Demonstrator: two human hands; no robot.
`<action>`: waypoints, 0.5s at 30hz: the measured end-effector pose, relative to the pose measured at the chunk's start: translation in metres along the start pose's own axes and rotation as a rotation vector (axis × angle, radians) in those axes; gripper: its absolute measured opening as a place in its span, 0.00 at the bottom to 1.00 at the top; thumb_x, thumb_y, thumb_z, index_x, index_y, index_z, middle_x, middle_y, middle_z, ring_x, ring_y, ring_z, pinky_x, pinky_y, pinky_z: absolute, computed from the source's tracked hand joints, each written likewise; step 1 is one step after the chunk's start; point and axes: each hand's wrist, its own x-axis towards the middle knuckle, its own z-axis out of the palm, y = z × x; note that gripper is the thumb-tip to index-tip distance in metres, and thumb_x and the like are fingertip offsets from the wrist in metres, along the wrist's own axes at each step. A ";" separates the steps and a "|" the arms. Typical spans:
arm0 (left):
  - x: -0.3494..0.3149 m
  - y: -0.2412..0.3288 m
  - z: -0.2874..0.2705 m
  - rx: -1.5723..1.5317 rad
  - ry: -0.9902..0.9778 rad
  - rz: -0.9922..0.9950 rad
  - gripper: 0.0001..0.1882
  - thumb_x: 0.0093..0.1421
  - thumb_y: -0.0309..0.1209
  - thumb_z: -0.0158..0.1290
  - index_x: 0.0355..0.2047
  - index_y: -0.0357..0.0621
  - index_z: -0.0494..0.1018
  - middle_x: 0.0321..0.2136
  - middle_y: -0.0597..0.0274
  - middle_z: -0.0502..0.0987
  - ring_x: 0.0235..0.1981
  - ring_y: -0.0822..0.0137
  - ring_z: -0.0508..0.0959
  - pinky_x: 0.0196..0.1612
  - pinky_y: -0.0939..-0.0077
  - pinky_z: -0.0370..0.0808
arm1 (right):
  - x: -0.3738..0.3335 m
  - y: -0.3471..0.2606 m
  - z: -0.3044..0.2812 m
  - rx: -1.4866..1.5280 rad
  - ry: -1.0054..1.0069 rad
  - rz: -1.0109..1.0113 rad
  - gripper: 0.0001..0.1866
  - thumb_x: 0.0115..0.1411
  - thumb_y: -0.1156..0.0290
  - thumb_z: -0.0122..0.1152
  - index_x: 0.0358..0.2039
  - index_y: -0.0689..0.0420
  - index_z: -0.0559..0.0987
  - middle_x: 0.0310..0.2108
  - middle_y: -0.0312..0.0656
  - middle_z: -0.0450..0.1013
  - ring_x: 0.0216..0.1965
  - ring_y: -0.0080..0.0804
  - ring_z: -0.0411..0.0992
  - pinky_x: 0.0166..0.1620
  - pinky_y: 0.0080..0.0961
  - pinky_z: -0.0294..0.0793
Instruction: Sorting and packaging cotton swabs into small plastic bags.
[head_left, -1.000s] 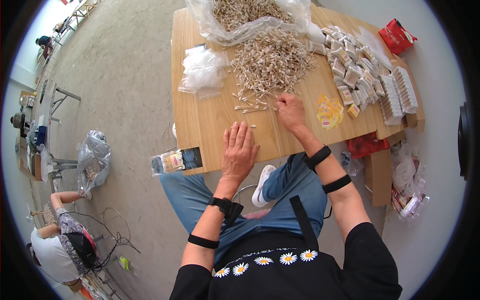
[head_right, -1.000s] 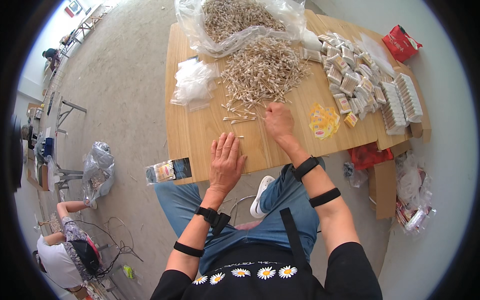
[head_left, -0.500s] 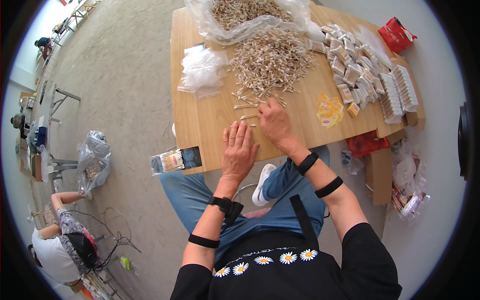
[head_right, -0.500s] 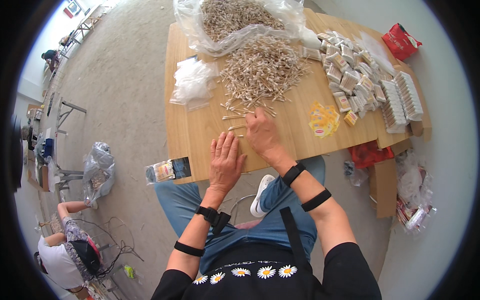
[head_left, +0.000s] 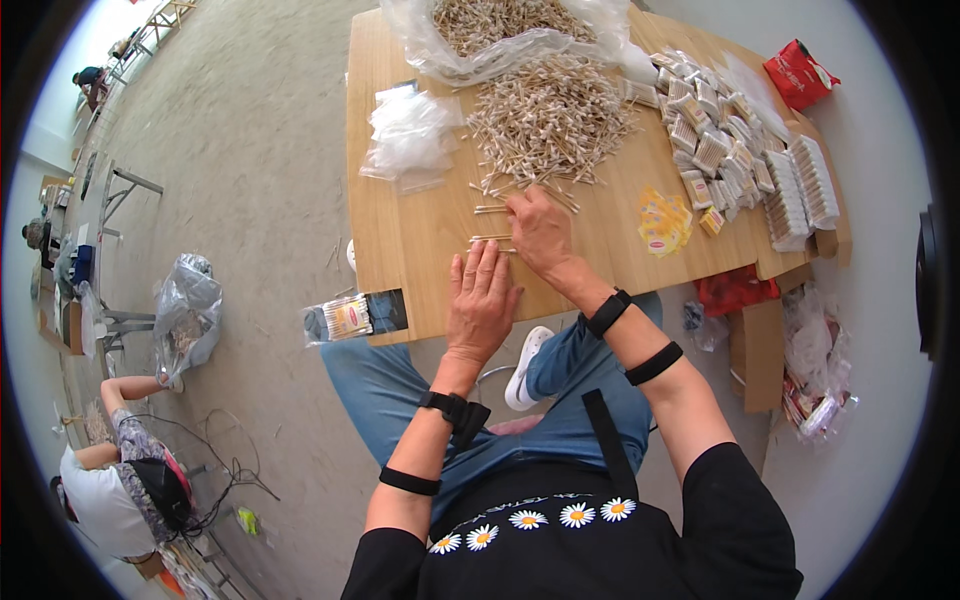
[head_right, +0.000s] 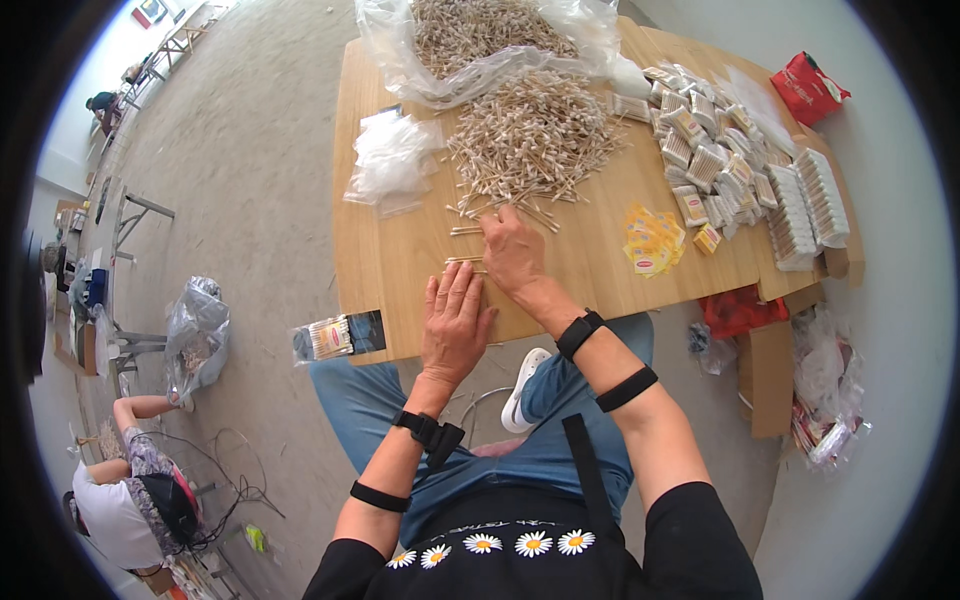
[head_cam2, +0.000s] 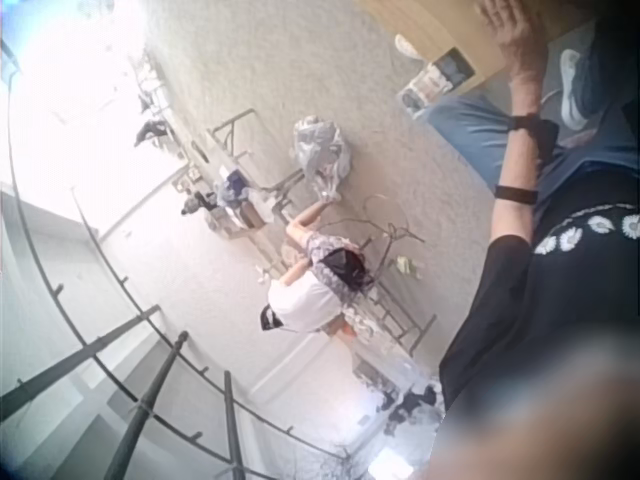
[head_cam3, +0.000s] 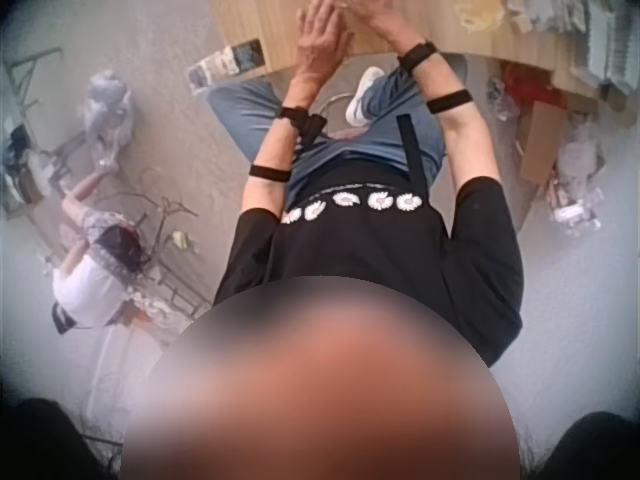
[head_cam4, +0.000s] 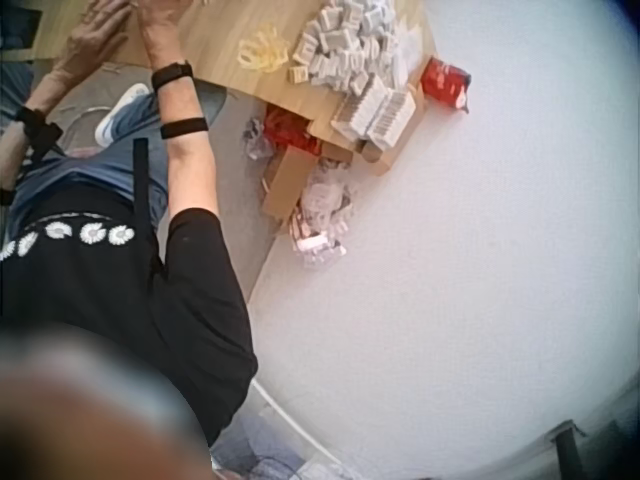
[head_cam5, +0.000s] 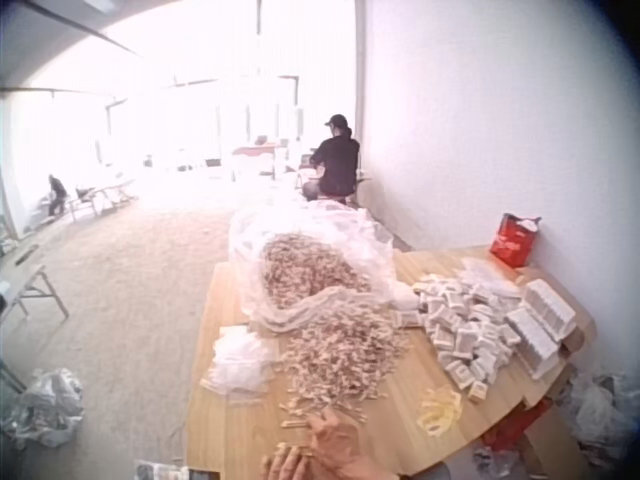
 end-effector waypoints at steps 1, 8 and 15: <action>0.000 0.000 0.000 -0.008 0.005 -0.001 0.27 0.62 0.37 0.57 0.59 0.37 0.70 0.65 0.50 0.66 0.70 0.51 0.60 0.71 0.48 0.52 | -0.001 0.000 0.000 0.008 0.009 -0.009 0.03 0.56 0.76 0.62 0.32 0.56 0.80 0.34 0.46 0.72 0.35 0.49 0.76 0.38 0.42 0.75; -0.001 -0.001 0.002 -0.035 0.037 0.003 0.27 0.61 0.36 0.57 0.58 0.35 0.70 0.63 0.47 0.67 0.69 0.49 0.62 0.71 0.47 0.53 | -0.023 -0.001 -0.010 0.149 -0.022 -0.094 0.02 0.56 0.76 0.60 0.31 0.57 0.78 0.35 0.47 0.71 0.34 0.52 0.76 0.36 0.44 0.77; 0.002 -0.001 0.000 -0.060 0.065 -0.011 0.27 0.59 0.34 0.59 0.57 0.34 0.71 0.62 0.45 0.68 0.67 0.48 0.64 0.70 0.46 0.56 | -0.030 -0.008 -0.012 0.213 0.046 -0.055 0.03 0.57 0.77 0.59 0.32 0.57 0.79 0.35 0.47 0.71 0.33 0.52 0.75 0.35 0.44 0.76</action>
